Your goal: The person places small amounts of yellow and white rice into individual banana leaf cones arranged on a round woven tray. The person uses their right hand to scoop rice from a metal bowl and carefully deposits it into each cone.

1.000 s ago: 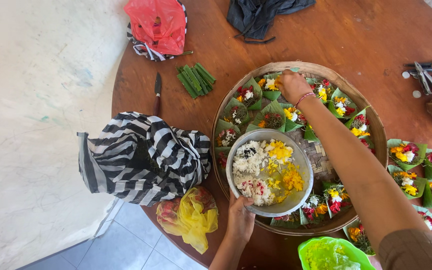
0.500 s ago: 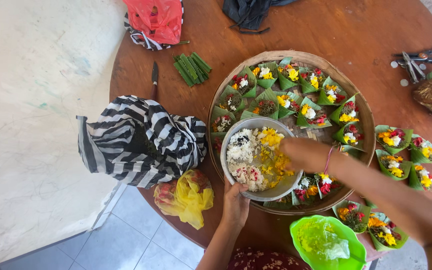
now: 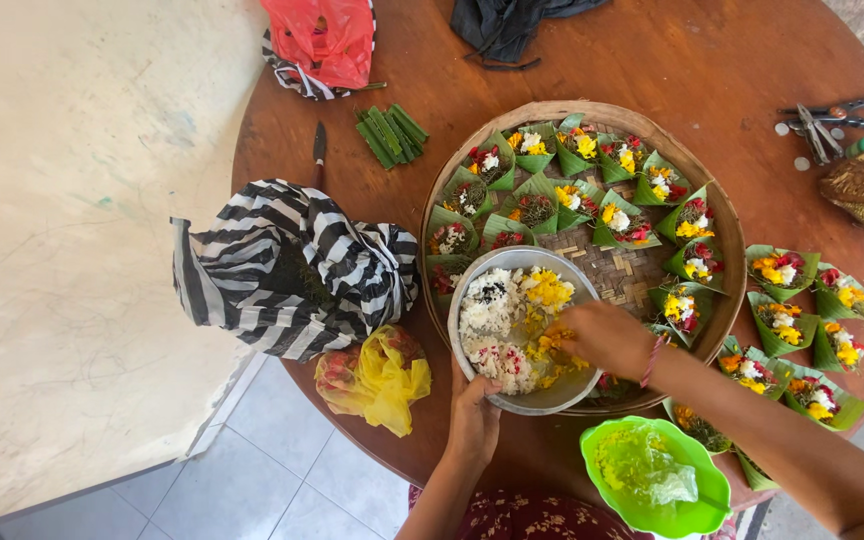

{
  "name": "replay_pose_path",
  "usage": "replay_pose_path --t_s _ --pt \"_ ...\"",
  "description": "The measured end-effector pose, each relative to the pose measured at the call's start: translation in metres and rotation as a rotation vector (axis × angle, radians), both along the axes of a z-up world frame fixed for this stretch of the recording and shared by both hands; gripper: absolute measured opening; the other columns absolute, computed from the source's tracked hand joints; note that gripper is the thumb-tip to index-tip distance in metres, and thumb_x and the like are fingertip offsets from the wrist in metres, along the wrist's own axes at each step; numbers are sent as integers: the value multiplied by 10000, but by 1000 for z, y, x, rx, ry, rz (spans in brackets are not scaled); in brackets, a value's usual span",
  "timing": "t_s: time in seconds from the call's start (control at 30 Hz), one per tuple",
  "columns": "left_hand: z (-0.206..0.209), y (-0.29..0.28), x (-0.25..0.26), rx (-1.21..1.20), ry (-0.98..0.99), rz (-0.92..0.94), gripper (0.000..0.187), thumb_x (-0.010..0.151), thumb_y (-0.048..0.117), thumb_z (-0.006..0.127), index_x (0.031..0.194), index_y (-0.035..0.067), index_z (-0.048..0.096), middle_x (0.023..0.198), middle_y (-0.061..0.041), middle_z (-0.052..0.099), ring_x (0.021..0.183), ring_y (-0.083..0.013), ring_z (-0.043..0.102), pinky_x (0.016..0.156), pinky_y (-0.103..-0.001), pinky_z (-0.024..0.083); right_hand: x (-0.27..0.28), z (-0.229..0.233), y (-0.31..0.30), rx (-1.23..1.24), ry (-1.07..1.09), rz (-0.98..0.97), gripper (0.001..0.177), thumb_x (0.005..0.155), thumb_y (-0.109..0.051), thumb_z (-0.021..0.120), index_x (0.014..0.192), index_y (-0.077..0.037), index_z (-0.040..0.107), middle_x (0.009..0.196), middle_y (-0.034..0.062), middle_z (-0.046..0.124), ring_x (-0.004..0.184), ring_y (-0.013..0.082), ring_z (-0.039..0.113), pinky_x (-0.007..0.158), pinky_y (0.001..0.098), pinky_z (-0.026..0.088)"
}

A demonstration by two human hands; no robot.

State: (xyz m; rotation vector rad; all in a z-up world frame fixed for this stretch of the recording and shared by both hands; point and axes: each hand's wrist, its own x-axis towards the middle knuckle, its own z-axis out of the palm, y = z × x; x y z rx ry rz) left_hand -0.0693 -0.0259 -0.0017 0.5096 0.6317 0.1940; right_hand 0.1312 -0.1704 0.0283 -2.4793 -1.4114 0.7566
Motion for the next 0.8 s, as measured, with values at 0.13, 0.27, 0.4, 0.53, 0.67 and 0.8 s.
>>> replay_pose_path --t_s 0.13,0.27,0.4,0.53,0.67,0.8 --pt "-17 6 -2 -63 43 27 834 762 32 546 1550 160 301 1335 -118 575 1180 -245 599 1015 -412 522 30 12 8 -5 554 -208 325 861 -197 739 1164 -91 789 953 130 807 831 185 777 726 296 596" --pt "-33 11 -3 -94 57 36 795 760 67 548 1517 150 318 1287 -91 597 1146 -211 601 1001 -397 494 68 22 17 82 987 -182 349 863 -177 746 1179 -35 790 988 126 808 793 141 718 680 297 605" --pt "-46 18 -1 -117 93 28 711 796 90 558 1466 7 336 1276 -119 624 1168 -232 614 1044 -408 483 101 26 43 55 1055 -23 364 860 -132 775 1201 -6 771 1072 129 805 835 143 708 734 297 616" --pt "-52 20 -1 -137 41 30 676 809 78 553 1451 -58 391 1279 -166 621 1168 -251 616 1031 -414 488 148 29 75 243 1007 -256 351 894 -150 668 1222 -40 726 1137 97 785 887 172 734 805 301 621" --pt "-44 16 -5 -160 69 23 698 759 41 532 1442 33 391 1293 -143 636 1151 -243 646 982 -403 543 204 7 121 294 729 -470 362 938 -164 632 1274 -63 719 1164 97 775 941 178 742 889 309 589" --pt "-36 16 -4 -148 88 27 737 755 18 539 1473 63 376 1308 -133 638 1153 -239 651 962 -391 579 232 -46 161 209 236 -358 354 950 -157 643 1288 -105 735 1118 146 786 949 240 765 906 364 593"
